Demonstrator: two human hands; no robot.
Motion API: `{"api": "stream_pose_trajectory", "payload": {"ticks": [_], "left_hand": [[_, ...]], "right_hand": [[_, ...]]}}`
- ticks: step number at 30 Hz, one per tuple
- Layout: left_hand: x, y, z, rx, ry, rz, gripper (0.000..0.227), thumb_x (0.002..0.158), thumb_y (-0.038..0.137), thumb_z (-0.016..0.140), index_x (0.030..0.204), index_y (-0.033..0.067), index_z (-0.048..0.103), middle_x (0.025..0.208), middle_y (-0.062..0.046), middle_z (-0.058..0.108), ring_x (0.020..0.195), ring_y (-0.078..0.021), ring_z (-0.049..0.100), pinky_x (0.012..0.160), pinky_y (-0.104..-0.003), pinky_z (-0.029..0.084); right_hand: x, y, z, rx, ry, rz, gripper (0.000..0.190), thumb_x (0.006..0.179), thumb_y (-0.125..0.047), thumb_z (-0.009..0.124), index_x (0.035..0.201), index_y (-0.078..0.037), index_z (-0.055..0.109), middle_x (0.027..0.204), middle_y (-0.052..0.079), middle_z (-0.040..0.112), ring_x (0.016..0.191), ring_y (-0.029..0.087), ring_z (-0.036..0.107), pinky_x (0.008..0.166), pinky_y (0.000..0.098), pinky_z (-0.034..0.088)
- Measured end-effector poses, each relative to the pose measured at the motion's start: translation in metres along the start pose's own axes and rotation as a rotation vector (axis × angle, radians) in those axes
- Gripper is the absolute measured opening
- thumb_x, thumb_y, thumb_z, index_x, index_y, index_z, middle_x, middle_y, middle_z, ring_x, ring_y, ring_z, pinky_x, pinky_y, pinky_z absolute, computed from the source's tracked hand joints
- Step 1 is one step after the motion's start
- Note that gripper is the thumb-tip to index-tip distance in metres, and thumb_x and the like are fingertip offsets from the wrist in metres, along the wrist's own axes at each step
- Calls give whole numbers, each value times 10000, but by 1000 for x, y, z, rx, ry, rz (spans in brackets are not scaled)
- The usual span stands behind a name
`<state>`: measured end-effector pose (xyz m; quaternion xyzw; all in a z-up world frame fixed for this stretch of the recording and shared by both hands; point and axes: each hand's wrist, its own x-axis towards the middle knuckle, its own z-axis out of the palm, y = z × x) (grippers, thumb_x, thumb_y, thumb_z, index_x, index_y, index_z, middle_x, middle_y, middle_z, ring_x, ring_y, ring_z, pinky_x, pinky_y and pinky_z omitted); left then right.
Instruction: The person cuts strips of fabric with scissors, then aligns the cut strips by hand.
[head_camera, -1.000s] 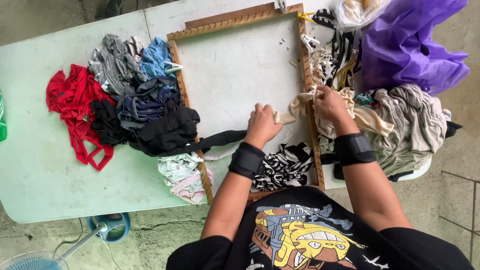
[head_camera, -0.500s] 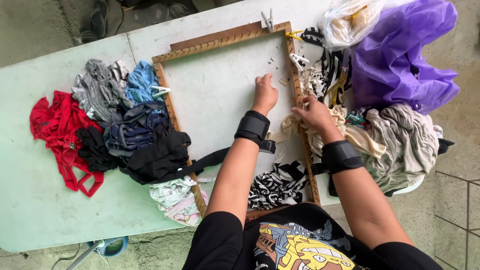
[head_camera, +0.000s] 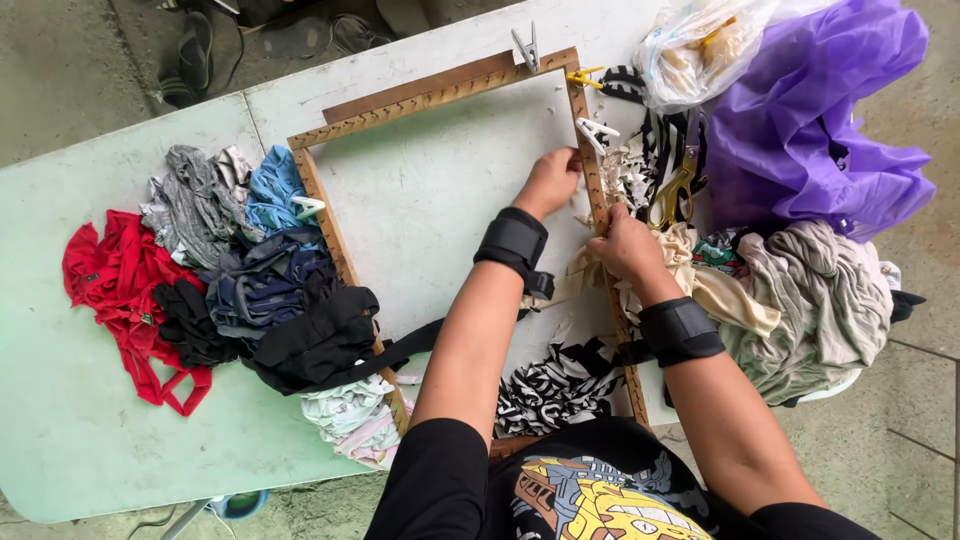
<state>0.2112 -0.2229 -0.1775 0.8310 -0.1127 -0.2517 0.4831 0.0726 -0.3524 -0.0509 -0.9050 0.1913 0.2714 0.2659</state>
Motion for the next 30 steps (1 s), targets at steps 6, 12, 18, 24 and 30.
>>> {"api": "stream_pose_trajectory", "payload": {"ticks": [6,12,18,24,30], "left_hand": [[-57,36,-33,317,248,-165,110,889,103,661,906,34,745,913,-183,743,860,-352,689,760,-439,551],[-52,44,-10,-36,-472,-559,225,954,93,529,987,-7,727,873,-193,763,702,-250,669,585,-369,505],[-29,-5,29,-573,-434,-135,437,837,13,636,1274,-3,652,1020,-131,747,802,-193,644,624,-336,530],[-63,66,-19,-492,-398,-351,586,773,168,711,1308,16,527,996,-102,740,833,-219,768,698,-351,667],[-51,26,5,-267,-349,-245,514,827,287,771,1187,2,542,999,-137,749,797,-187,766,665,-340,637]], "right_hand": [[2,7,8,16,20,-3,545,788,-296,798,1189,-24,548,990,237,727,941,419,701,827,512,547],[-6,5,3,29,45,25,564,807,-309,766,1227,-9,539,985,265,718,937,442,692,834,514,545],[-6,14,-5,226,42,-22,504,806,-299,720,1202,-21,581,973,227,726,904,390,708,854,478,558],[16,71,15,394,297,-310,281,891,-250,686,1088,-58,740,1163,196,610,1021,350,634,881,449,543],[21,100,-3,292,496,-19,174,878,-68,654,1004,-47,772,1100,196,647,926,342,693,867,425,565]]}}
